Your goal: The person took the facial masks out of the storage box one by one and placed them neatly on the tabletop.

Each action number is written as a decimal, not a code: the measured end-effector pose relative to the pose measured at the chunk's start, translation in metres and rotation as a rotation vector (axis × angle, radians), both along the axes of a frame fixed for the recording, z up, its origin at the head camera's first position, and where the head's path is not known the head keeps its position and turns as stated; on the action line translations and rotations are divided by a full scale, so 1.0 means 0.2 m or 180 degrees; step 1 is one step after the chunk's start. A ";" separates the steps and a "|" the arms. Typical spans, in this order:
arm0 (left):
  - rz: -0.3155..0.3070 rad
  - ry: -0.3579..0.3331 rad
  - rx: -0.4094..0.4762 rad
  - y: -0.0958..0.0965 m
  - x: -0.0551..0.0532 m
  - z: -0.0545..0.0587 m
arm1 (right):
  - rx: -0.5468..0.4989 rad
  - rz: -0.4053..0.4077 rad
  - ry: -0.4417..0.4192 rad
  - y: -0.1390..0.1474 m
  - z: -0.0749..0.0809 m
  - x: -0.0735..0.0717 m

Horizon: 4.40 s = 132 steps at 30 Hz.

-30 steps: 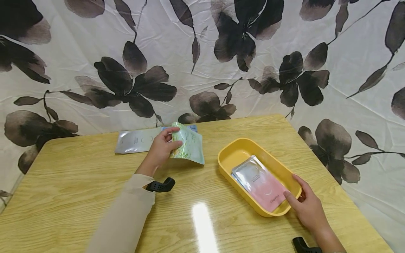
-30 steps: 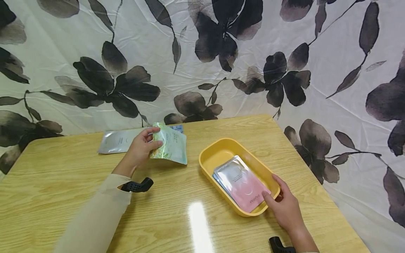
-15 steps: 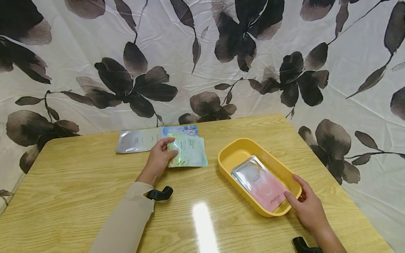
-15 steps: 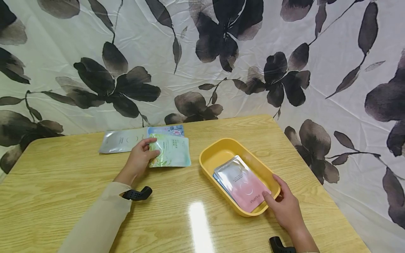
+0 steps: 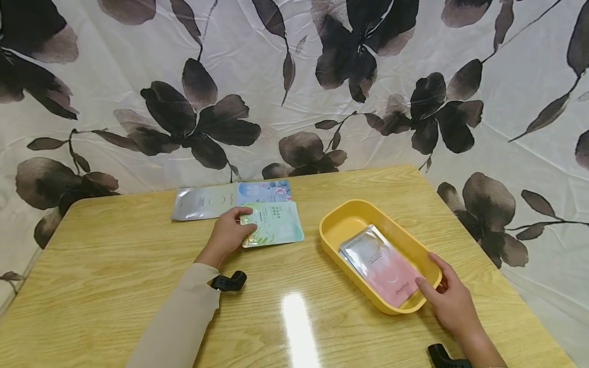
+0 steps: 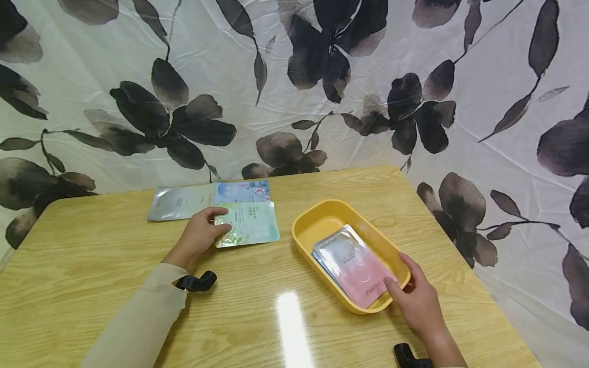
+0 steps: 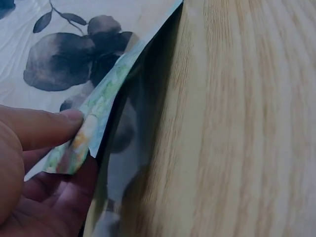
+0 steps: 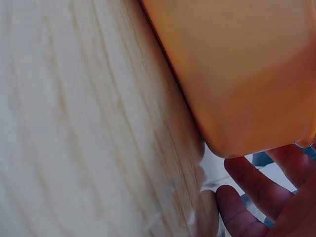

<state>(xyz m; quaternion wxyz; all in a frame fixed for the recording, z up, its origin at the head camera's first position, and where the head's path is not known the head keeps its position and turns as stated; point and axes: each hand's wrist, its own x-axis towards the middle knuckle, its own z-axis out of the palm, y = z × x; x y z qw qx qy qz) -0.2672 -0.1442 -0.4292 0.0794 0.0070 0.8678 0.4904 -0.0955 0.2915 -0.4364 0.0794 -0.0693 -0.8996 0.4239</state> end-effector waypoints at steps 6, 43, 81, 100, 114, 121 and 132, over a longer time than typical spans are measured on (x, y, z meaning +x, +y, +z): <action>0.0050 -0.0031 -0.0157 0.00 -0.02 0.00 | 0.0006 0.0005 -0.0011 0.00 0.01 0.00; 0.0193 0.0274 -0.0675 0.01 0.02 0.02 | -0.0020 0.0006 0.0039 0.02 -0.03 0.00; -0.1876 0.0351 -0.0248 0.96 0.13 0.27 | -0.0041 -0.0004 -0.0010 0.02 -0.03 0.00; -0.1979 0.0352 -0.1301 1.09 0.14 0.18 | -0.0038 -0.0003 0.0018 0.03 -0.04 -0.01; -0.2097 0.0383 -0.1464 1.09 0.14 0.18 | -0.0034 0.0001 0.0049 0.03 -0.03 -0.01; -0.2154 0.0382 -0.1319 1.08 0.15 0.19 | -0.0103 0.0020 0.0006 0.03 -0.03 -0.01; -0.2285 0.0317 -0.0856 1.06 0.15 0.19 | -0.0202 0.0045 -0.0017 0.03 -0.03 0.00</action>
